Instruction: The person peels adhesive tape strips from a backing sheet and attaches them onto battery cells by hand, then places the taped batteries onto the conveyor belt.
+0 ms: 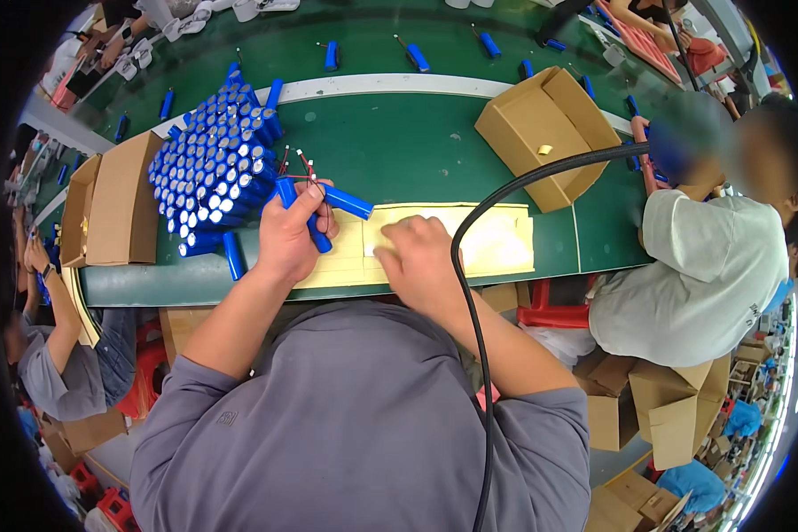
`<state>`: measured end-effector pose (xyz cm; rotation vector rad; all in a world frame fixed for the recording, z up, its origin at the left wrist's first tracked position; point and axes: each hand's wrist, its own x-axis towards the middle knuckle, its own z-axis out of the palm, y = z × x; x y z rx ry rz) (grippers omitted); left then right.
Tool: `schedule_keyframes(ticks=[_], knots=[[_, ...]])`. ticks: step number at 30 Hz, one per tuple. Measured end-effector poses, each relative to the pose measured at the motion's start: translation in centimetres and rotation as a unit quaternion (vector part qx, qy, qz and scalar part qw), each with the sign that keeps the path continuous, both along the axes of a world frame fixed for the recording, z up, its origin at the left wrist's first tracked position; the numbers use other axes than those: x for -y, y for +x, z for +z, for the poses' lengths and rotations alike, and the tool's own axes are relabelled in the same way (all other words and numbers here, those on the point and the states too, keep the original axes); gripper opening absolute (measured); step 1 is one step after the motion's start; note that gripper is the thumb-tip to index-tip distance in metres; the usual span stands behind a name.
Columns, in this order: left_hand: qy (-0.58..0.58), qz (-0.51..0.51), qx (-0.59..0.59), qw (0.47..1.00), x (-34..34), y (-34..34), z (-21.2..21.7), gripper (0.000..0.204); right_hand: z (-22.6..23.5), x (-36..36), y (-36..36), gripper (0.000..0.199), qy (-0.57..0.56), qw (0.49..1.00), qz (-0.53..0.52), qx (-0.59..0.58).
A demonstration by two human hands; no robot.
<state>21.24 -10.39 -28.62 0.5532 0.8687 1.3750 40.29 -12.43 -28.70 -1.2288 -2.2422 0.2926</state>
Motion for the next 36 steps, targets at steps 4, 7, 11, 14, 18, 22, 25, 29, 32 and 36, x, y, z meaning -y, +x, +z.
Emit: schedule_keyframes(ticks=[4, 7, 11, 14, 18, 22, 25, 29, 32, 36], knots=[[0.020, 0.001, -0.013, 1.000, 0.2, 0.1, -0.5, 0.013, 0.1, 1.2, -0.5, 0.014, 0.002, 0.999, 0.033, -0.017], [0.029, -0.005, -0.024, 0.999, 0.3, 0.0, -0.8, 0.013, -0.7, 1.1, -0.3, 0.011, -0.020, 0.998, 0.026, -0.062], [0.045, -0.007, -0.041, 0.998, 0.5, 0.1, -1.0, 0.013, -0.9, 1.5, 0.3, 0.011, -0.036, 0.995, 0.058, -0.075], [0.035, -0.004, -0.065, 0.997, 0.7, 0.3, -0.7, 0.012, 1.4, 0.5, 0.9, 0.007, -0.199, 0.927, -0.014, -0.318], [0.051, -0.001, -0.074, 0.996, 0.9, 0.4, -0.7, 0.013, 4.6, -2.0, -1.5, 0.010, -0.227, 0.919, -0.034, -0.321], [0.060, -0.010, -0.057, 0.997, 0.8, 0.7, -0.5, 0.014, 4.5, -3.5, -2.5, 0.010, -0.346, 0.884, -0.013, -0.314], [0.049, -0.012, -0.057, 0.997, 0.9, 0.6, -0.4, 0.014, 4.0, -3.7, -2.8, 0.008, -0.360, 0.874, -0.009, -0.326], [0.051, -0.024, -0.063, 0.996, 0.8, 0.4, -0.7, 0.015, 3.9, -3.9, -3.1, 0.009, -0.360, 0.871, -0.001, -0.333], [0.049, -0.031, -0.049, 0.997, 0.8, 0.3, -0.8, 0.016, 3.7, -3.8, -3.2, 0.011, -0.348, 0.883, 0.005, -0.316], [0.043, -0.036, -0.062, 0.997, 0.8, 0.0, -0.7, 0.016, 3.0, -3.5, -3.5, 0.012, -0.315, 0.893, 0.002, -0.321]])
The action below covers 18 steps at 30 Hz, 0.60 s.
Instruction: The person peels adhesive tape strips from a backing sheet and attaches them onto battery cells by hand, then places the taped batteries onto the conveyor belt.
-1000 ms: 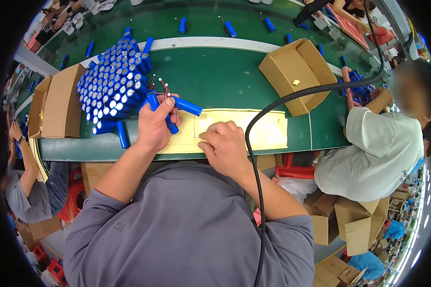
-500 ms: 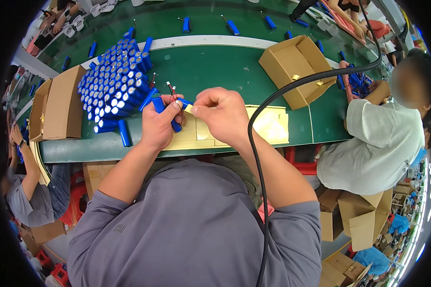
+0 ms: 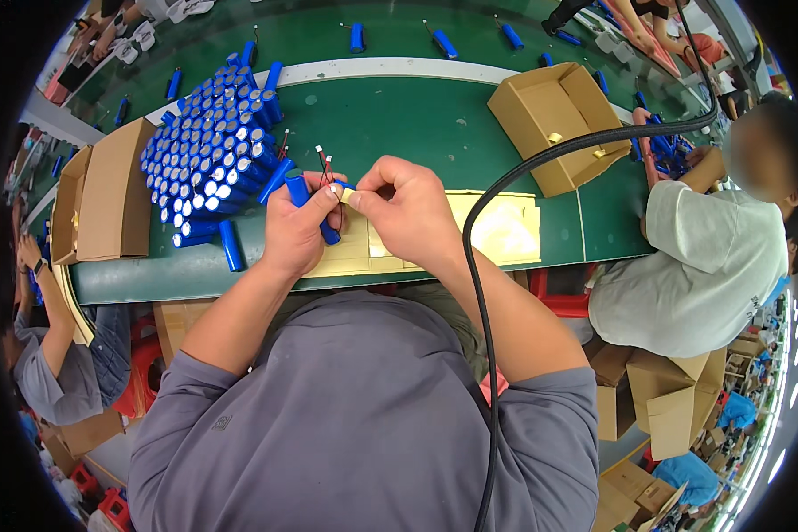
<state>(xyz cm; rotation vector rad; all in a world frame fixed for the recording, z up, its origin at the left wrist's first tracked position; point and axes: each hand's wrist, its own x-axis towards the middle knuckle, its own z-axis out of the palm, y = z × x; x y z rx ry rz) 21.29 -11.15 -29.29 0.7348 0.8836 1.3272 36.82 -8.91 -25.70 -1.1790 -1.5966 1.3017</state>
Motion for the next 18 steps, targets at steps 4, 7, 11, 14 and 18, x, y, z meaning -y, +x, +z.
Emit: schedule_keyframes(ticks=[4, 7, 11, 14, 18], knots=[[0.029, -0.016, -0.021, 0.999, 0.1, 0.0, 0.2, 0.017, -1.4, 0.5, -0.2, 0.015, 0.019, 0.999, 0.001, -0.036], [0.023, -0.035, -0.040, 0.998, 0.2, -0.1, 0.1, 0.015, -1.6, 1.4, -1.0, 0.038, 0.000, 0.984, -0.057, -0.171], [0.018, -0.014, -0.064, 0.998, 0.1, 0.3, 0.5, 0.014, -1.0, 1.3, -0.5, 0.055, -0.077, 0.975, -0.071, -0.195], [0.005, -0.022, -0.049, 0.999, 0.0, 0.1, 0.5, 0.015, -0.6, 1.3, -0.2, 0.055, -0.138, 0.962, -0.055, -0.229], [0.038, -0.060, -0.018, 0.997, 0.4, 0.0, 0.9, 0.019, 0.3, 1.2, 0.8, 0.051, -0.132, 0.964, -0.043, -0.227]])
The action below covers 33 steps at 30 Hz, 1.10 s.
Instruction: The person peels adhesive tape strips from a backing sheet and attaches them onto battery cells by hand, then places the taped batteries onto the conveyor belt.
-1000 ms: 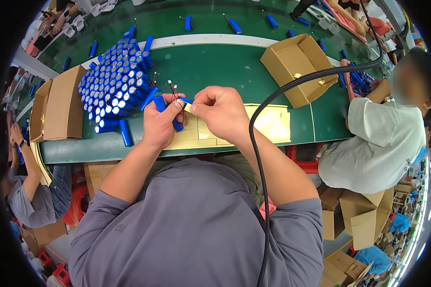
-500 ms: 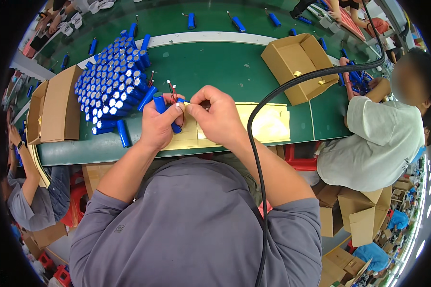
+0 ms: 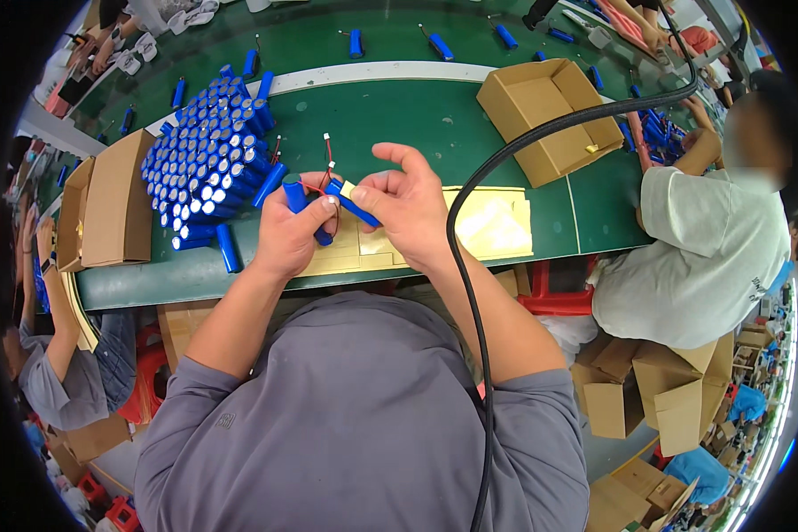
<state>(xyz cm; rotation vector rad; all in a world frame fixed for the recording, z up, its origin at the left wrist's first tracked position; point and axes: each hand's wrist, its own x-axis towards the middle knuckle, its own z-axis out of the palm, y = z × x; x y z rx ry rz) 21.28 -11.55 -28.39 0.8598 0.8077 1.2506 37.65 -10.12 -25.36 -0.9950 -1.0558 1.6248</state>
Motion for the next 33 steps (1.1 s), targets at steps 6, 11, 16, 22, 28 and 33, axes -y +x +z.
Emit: schedule_keyframes(ticks=[6, 11, 16, 22, 28, 33], knots=[[0.087, 0.038, -0.144, 0.985, 0.6, 1.0, 1.5, 0.021, 1.6, 0.6, 1.2, 0.050, 0.265, 0.932, -0.020, 0.247], [0.155, 0.046, -0.242, 0.957, 0.7, 1.1, 1.7, 0.021, 2.8, 1.1, 1.3, 0.044, 0.275, 0.924, -0.010, 0.264], [0.284, 0.075, -0.307, 0.905, 0.3, 1.3, 2.3, 0.020, 2.5, 1.0, 1.7, 0.043, 0.354, 0.879, -0.008, 0.319], [0.290, 0.115, -0.302, 0.901, 0.2, 1.7, 1.9, 0.020, 2.1, 1.1, 1.1, 0.038, 0.251, 0.936, 0.009, 0.247], [0.150, 0.093, -0.128, 0.976, 0.6, 2.1, 1.5, 0.024, 1.3, -0.9, 2.4, 0.032, 0.251, 0.934, -0.123, 0.221], [0.052, 0.028, 0.053, 0.997, -0.8, 1.4, 1.8, 0.026, 3.1, -6.8, 12.6, 0.014, 0.334, 0.754, -0.268, 0.498]])
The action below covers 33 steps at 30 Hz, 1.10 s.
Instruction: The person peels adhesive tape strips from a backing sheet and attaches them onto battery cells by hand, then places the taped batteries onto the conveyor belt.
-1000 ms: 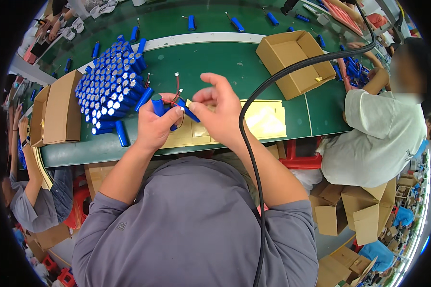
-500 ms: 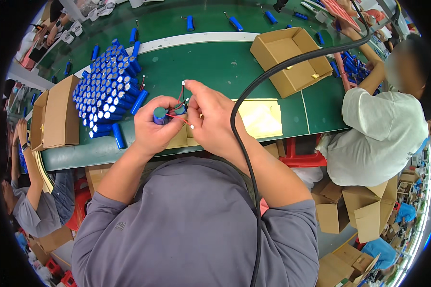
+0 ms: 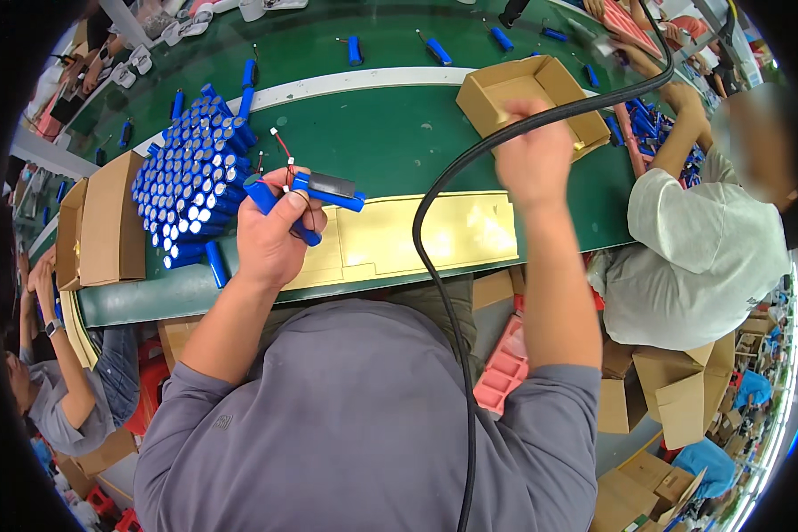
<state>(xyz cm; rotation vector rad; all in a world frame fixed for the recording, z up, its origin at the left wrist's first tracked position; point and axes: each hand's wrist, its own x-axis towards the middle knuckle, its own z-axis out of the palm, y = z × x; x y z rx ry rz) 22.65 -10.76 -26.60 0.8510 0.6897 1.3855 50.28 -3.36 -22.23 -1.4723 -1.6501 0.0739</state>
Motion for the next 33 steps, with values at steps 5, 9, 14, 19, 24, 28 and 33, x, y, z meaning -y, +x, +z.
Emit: schedule_keyframes(ticks=[5, 9, 14, 19, 24, 28, 33], knots=[[-0.072, -0.046, 0.094, 0.992, -1.3, 0.2, 0.4, 0.021, -0.4, -1.9, 4.7, 0.016, 0.104, 0.914, -0.086, 0.382], [-0.098, -0.057, 0.104, 0.988, -2.2, 0.7, 0.2, 0.019, -0.1, 1.3, -3.2, 0.025, -0.164, 0.959, 0.172, -0.156], [-0.156, -0.066, 0.133, 0.977, -3.6, 0.8, -1.2, 0.020, -2.3, 2.0, -9.7, 0.048, -0.309, 0.848, 0.300, -0.310], [-0.225, -0.073, 0.162, 0.958, -4.1, 0.3, -1.8, 0.029, -3.1, -4.3, -9.2, 0.042, -0.279, 0.895, 0.118, -0.328], [-0.204, -0.090, 0.192, 0.956, -4.2, 0.7, -1.6, 0.015, -3.8, -12.4, -8.8, 0.041, -0.016, 0.988, -0.048, -0.143], [-0.205, -0.016, 0.189, 0.960, -4.2, -0.4, -2.4, 0.015, -2.4, -6.1, -11.2, 0.032, -0.290, 0.909, 0.193, -0.230], [-0.152, 0.044, 0.160, 0.974, -4.1, 1.1, -1.6, 0.014, -4.7, 3.7, -13.1, 0.017, -0.367, 0.800, 0.254, -0.401]])
